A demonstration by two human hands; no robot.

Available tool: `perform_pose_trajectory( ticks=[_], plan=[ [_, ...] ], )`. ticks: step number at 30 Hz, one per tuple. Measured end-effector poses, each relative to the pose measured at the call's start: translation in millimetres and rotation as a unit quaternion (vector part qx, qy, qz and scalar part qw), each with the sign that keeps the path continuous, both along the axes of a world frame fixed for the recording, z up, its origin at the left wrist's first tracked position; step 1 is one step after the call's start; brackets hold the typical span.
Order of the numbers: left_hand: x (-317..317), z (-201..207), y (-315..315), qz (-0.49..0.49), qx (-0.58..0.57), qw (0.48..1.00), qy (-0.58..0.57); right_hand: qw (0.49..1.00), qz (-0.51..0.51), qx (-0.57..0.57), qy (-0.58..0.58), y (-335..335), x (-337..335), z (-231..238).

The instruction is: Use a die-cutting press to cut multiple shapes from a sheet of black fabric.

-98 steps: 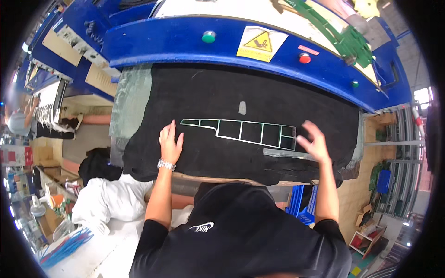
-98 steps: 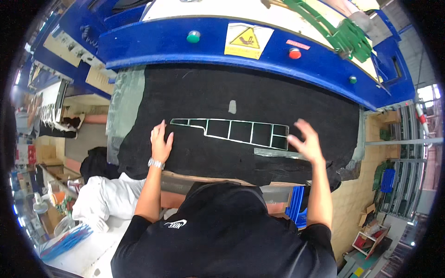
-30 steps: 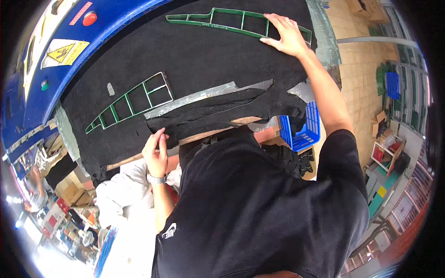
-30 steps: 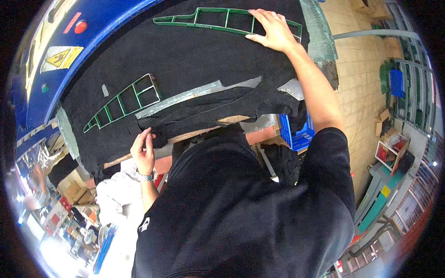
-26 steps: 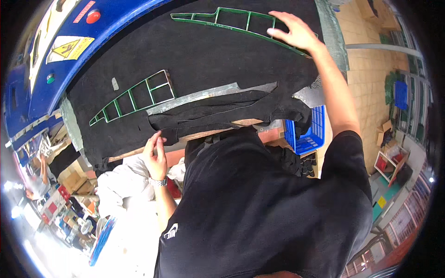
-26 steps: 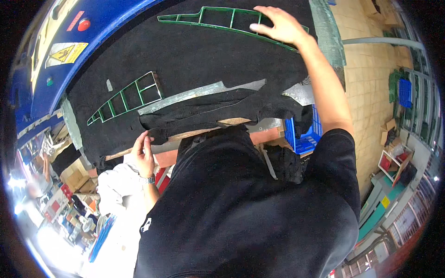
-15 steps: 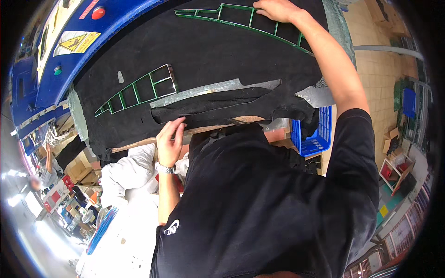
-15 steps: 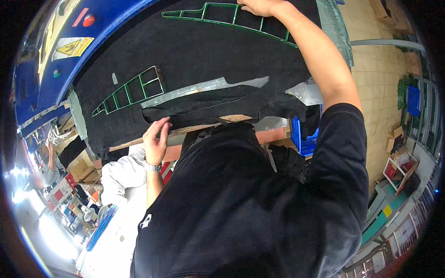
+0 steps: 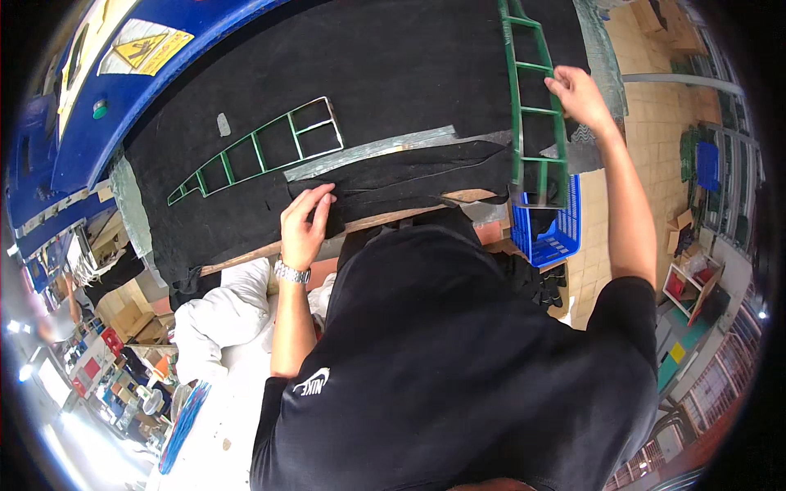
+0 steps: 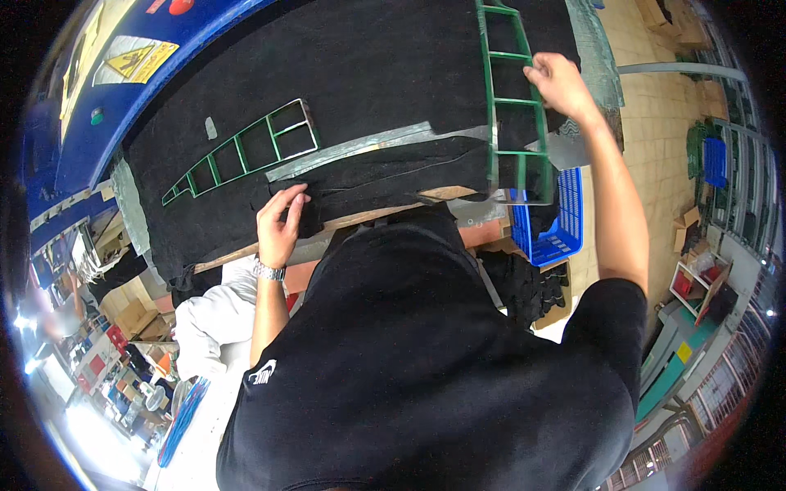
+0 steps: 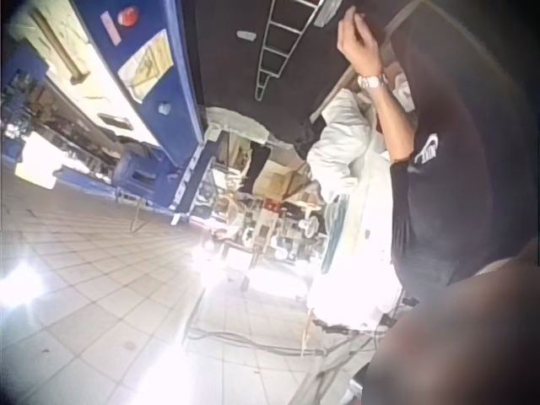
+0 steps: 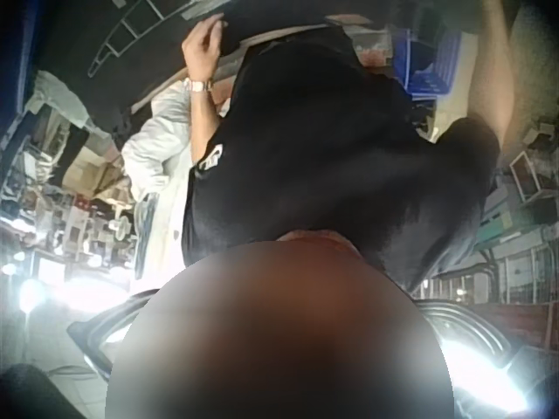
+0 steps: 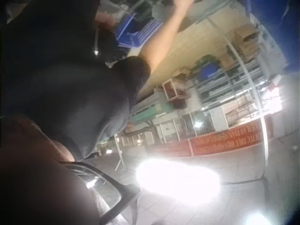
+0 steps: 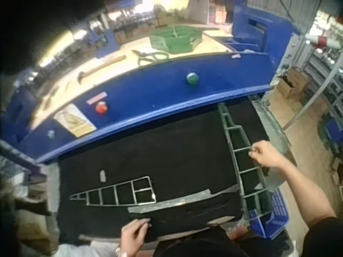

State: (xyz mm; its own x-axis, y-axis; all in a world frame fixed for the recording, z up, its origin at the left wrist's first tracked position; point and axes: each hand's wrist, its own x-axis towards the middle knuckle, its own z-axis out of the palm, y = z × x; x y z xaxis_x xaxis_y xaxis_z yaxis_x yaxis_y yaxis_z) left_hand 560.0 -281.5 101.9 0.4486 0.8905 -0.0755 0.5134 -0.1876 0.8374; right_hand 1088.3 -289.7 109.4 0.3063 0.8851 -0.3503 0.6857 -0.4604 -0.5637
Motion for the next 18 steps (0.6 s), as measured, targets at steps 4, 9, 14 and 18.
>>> perform_pose_trajectory(
  ticks=[4,9,14,18],
  plan=[
    [-5.3,-8.8,15.5,-0.008,0.001,1.0,-0.005,0.962,-0.195,0.06,0.18,-17.3,-56.3,-25.9],
    [-5.5,-12.4,31.1,-0.013,0.025,0.999,-0.038,0.832,-0.408,0.141,0.348,-11.7,-129.0,-54.1],
    [-6.8,-19.5,38.4,-0.012,0.026,0.999,-0.042,0.769,-0.461,0.175,0.407,1.8,-158.4,-58.2],
    [-1.9,-22.1,40.5,0.0,0.026,0.999,-0.04,0.761,-0.471,0.173,0.412,5.8,-171.4,-62.4]
  ],
)
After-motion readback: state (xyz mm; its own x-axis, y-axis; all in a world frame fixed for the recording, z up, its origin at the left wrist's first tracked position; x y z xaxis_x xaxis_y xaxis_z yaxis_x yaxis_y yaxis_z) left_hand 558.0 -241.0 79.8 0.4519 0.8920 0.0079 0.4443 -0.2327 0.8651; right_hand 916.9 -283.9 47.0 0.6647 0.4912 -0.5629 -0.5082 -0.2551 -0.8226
